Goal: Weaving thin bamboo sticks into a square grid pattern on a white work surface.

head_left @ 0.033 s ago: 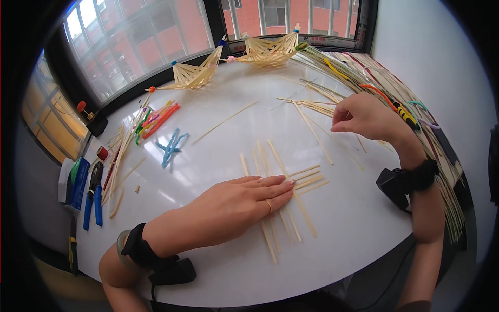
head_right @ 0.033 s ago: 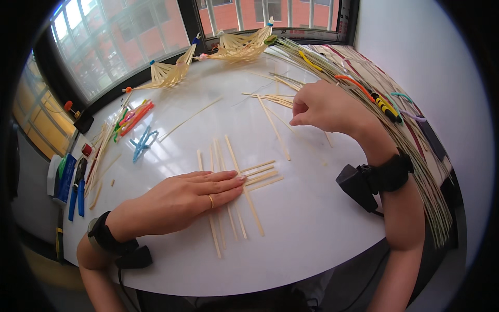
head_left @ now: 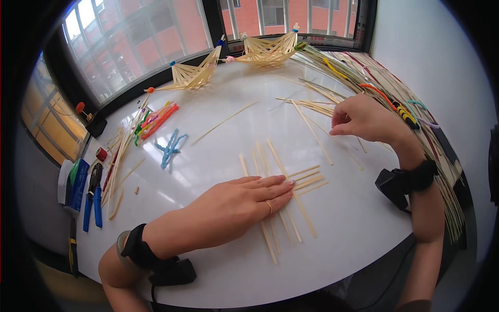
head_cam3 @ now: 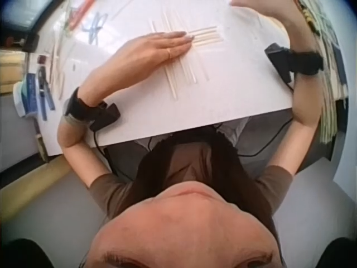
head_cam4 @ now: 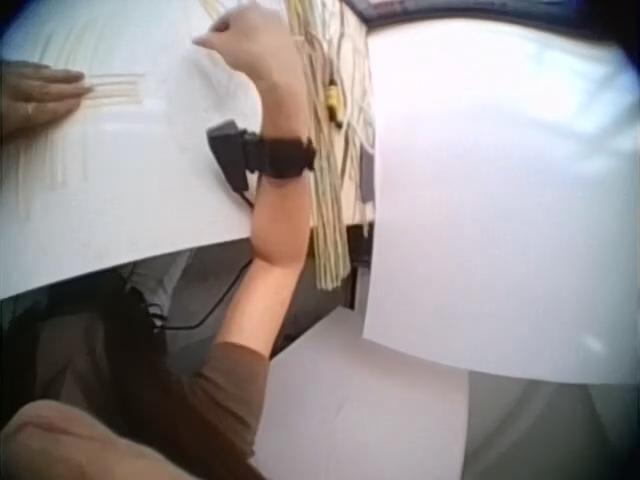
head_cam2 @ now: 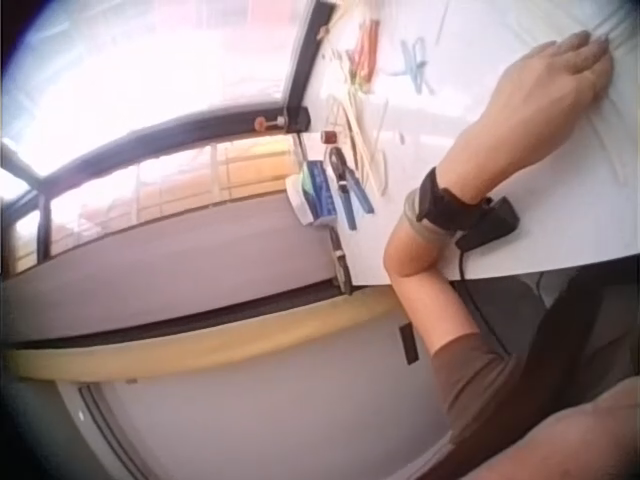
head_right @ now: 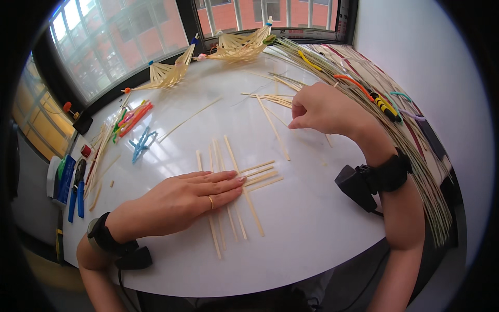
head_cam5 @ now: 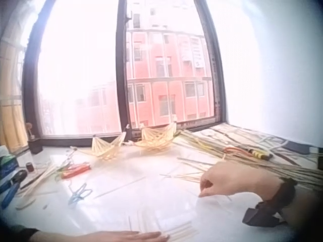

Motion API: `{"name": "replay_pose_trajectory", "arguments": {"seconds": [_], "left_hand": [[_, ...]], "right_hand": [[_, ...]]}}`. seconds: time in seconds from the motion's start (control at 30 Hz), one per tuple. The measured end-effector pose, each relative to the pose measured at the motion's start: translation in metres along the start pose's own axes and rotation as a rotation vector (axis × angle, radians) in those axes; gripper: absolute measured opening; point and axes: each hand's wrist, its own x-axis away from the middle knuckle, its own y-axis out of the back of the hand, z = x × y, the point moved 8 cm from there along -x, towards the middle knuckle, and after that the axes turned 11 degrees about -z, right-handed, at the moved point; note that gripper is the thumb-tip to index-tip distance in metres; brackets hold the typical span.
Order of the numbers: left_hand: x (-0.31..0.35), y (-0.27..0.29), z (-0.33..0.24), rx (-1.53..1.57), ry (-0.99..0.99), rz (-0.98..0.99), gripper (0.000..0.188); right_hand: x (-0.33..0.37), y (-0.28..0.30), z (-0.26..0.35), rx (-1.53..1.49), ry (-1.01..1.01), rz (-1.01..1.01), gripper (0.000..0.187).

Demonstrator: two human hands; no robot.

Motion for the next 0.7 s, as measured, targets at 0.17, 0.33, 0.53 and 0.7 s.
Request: {"name": "replay_pose_trajectory", "arguments": {"seconds": [0.17,0.33,0.53,0.7], "left_hand": [[-0.005,0.007,-0.003,-0.048,-0.055,-0.058,0.041],[-0.008,0.008,-0.005,-0.067,-0.067,-0.042,0.04],[-0.005,0.005,-0.001,-0.021,-0.052,-0.076,0.041],[0.001,0.0,0.01,0.113,0.034,-0.109,0.043]], "right_hand": [[-0.002,0.01,-0.006,-0.002,0.032,-0.08,0.018],[-0.008,0.033,-0.055,-0.093,-0.201,-0.173,0.016],[-0.015,0.005,-0.066,0.123,-0.13,-0.107,0.029],[-0.022,-0.002,-0.079,0.132,-0.231,-0.132,0.024]]}}
